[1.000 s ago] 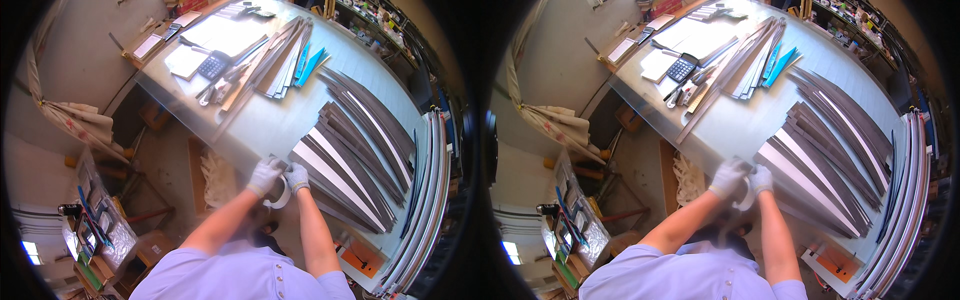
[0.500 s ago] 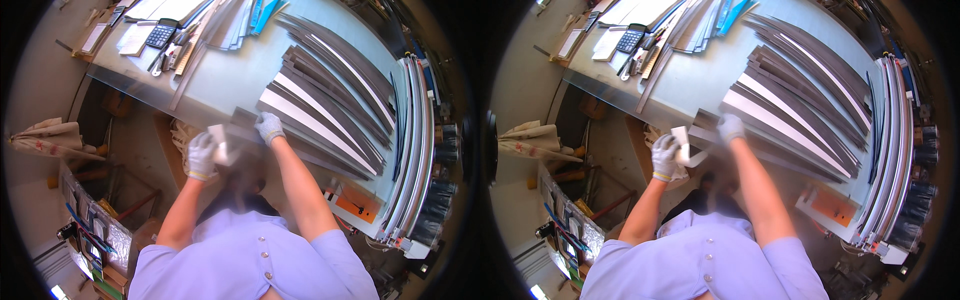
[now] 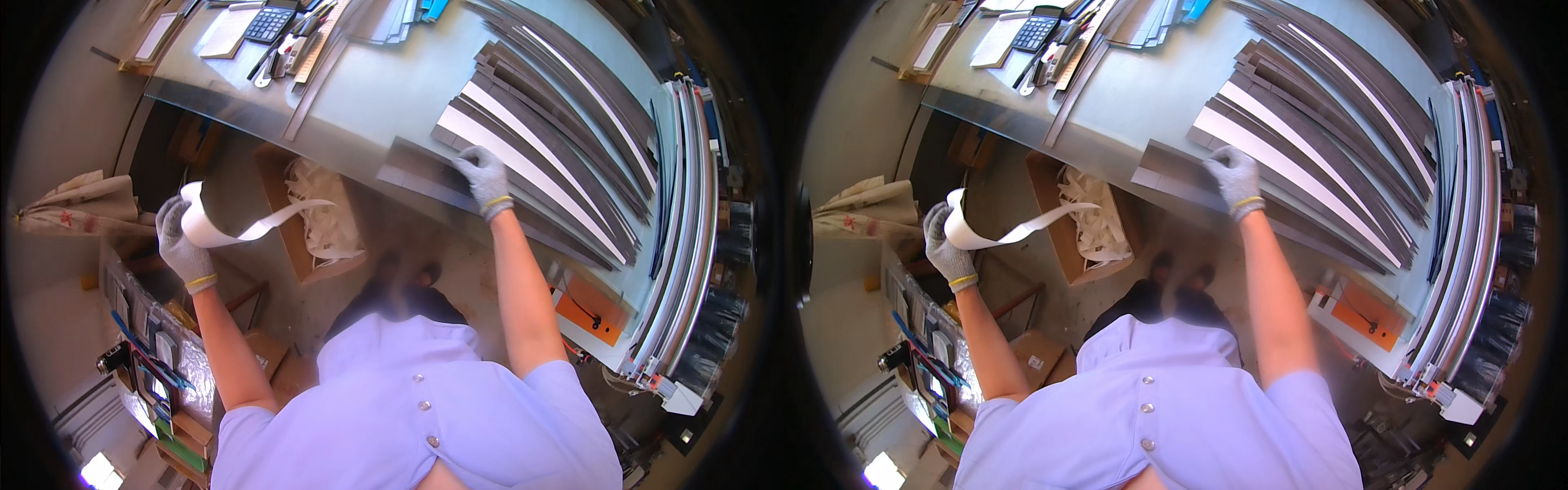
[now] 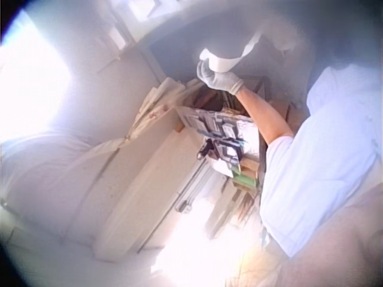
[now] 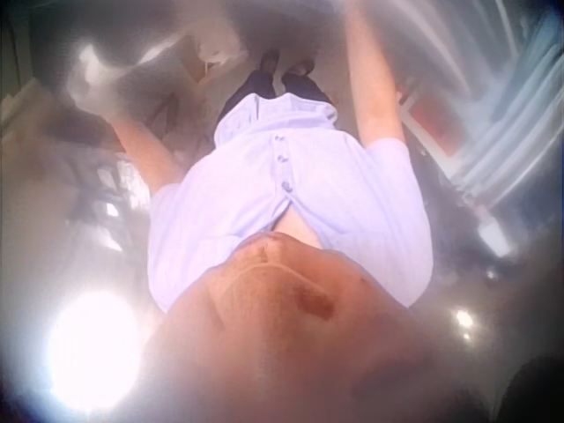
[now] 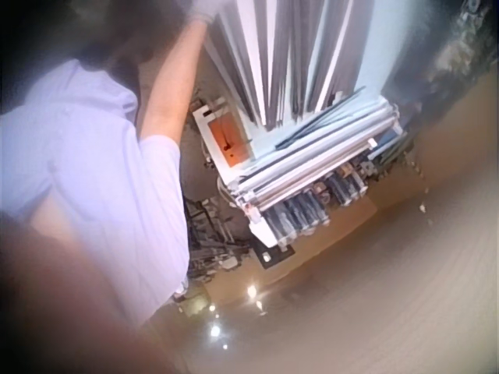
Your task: The person applies white tape along the length of several metal strips on a workbench, smoothing the tape by hand and stacking the finished strips.
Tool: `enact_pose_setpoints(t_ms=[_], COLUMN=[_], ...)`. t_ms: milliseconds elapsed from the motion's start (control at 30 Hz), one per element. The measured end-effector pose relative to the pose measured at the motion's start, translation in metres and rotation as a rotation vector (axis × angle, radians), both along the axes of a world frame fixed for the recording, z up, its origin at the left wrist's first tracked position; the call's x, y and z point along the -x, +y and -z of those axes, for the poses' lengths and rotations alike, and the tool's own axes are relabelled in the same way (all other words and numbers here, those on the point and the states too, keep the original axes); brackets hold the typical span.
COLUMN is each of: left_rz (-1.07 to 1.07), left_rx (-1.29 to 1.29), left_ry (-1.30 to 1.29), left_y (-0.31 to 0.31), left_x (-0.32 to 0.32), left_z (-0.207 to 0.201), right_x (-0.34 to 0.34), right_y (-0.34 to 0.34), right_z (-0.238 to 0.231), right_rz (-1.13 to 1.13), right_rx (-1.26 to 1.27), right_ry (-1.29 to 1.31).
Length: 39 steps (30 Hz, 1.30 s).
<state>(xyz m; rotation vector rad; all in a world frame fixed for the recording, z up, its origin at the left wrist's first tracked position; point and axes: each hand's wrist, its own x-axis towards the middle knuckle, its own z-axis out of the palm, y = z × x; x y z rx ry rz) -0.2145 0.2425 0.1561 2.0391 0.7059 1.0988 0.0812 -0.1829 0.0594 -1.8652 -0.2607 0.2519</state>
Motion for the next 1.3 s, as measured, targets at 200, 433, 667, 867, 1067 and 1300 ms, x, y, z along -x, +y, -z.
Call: enact_pose_setpoints(t_ms=[200,433,667,867,1067,1300], left_rz=[0.091,0.176,0.536,0.878,0.66,0.455], left_rx=[-0.148,-0.7,-0.516,-0.539,-0.581,-0.594], left_ry=[0.128,0.888,0.534,0.783,0.958,0.884], left_y=[-0.03,-0.041,-0.237,-0.331,-0.251,-0.183], left_x=[-0.028,-0.048,-0.15,-0.198,-0.189,-0.199], left_z=[-0.011,0.116,0.109,0.12,0.126,0.129], right_x=[0.035,0.078,0.07,0.08,0.085,0.083], right_y=[-0.086,-0.193,-0.227,-0.219,-0.219,-0.215], right_z=[-0.007,0.023,0.044,0.069,0.071,0.071], right_rz=[0.128,0.473,0.577,0.541,0.558,0.573], right_rx=[0.169,0.357,0.911,0.935,0.913,0.903], right_ry=[-0.077,-0.19,-0.403,-0.427,-0.447,-0.459])
